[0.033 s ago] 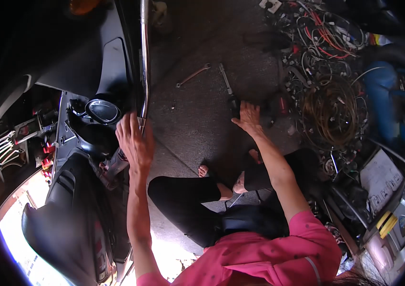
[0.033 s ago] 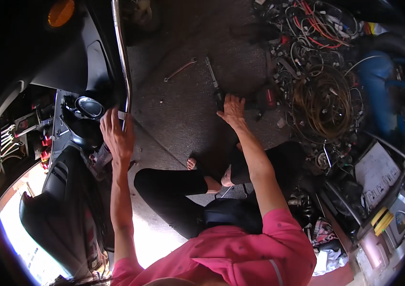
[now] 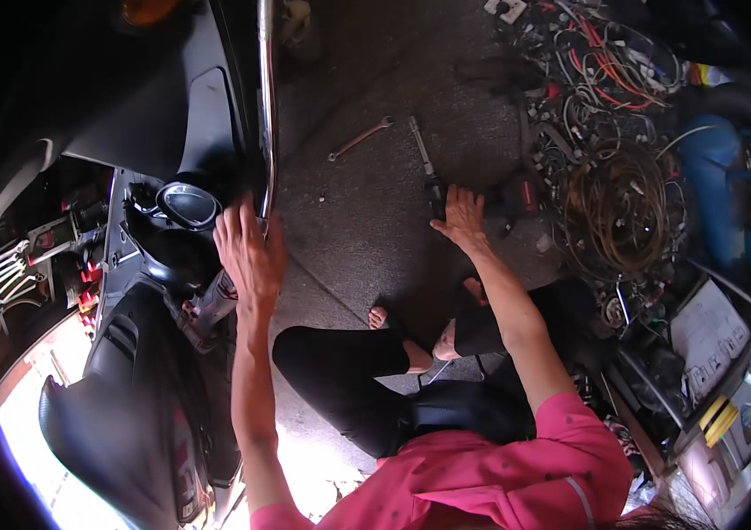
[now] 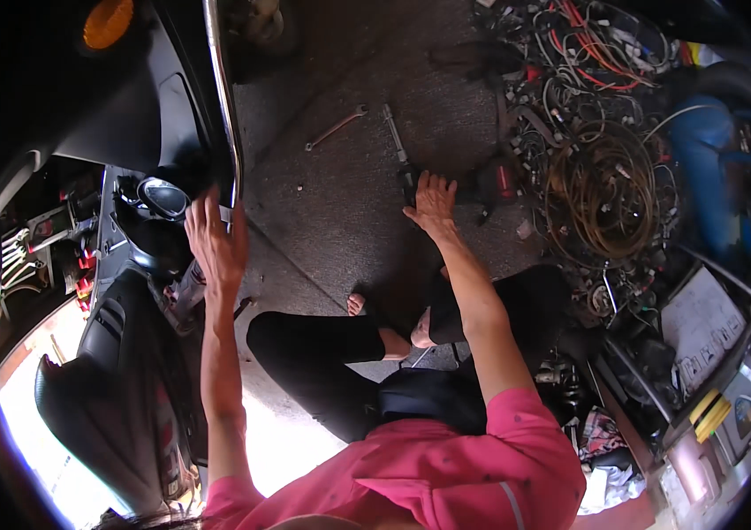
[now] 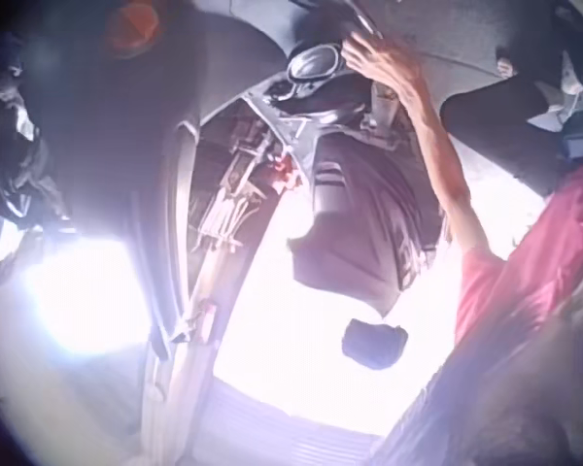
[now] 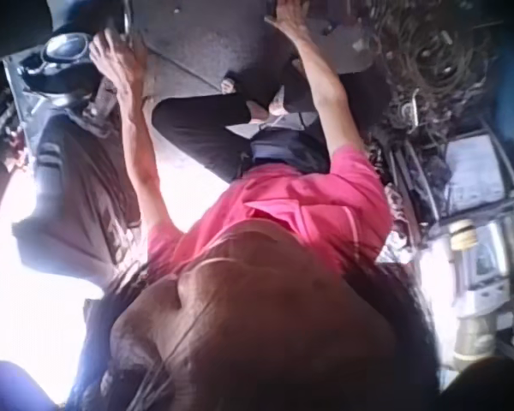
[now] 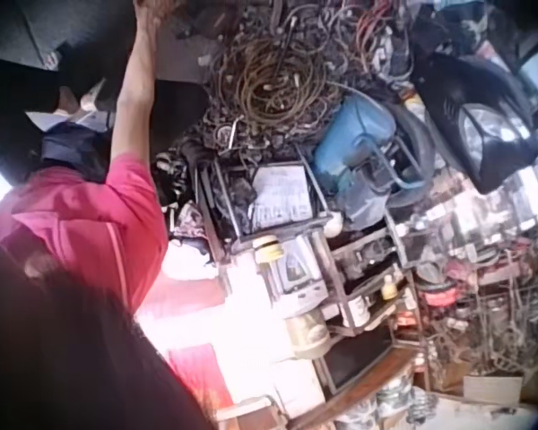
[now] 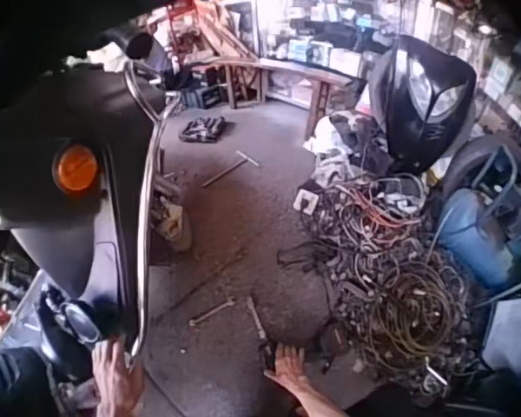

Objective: Replacing or repairing a hose on a motorcycle.

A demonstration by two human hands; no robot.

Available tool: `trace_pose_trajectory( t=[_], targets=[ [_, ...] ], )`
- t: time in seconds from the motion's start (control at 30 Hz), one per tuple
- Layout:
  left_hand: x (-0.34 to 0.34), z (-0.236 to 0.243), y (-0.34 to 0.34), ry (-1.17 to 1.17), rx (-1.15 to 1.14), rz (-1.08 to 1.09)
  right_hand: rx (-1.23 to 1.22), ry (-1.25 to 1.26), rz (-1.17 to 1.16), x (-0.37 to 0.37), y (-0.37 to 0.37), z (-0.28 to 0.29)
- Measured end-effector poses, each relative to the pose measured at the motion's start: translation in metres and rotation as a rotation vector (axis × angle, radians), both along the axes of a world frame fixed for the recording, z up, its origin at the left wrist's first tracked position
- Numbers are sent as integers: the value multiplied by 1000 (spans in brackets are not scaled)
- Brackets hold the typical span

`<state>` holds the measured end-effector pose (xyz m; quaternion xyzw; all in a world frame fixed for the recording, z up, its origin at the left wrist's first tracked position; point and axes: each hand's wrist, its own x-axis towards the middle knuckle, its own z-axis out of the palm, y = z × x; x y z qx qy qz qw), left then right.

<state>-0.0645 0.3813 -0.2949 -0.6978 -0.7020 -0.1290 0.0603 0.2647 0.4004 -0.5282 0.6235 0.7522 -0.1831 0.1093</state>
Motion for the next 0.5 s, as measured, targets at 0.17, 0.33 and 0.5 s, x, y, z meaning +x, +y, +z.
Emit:
trace_pose_trajectory(
  t=[0.17,0.33,0.5],
  targets=[
    [-1,-30,28,102,19,19,-33,17,-172,-9,6,-19],
    [-2,-43,25,179,103,-18,-83,68,-216,-5,14,-11],
    [-5,-62,27,258,163,43,-204,18,-241,5,15,-3]
  ],
)
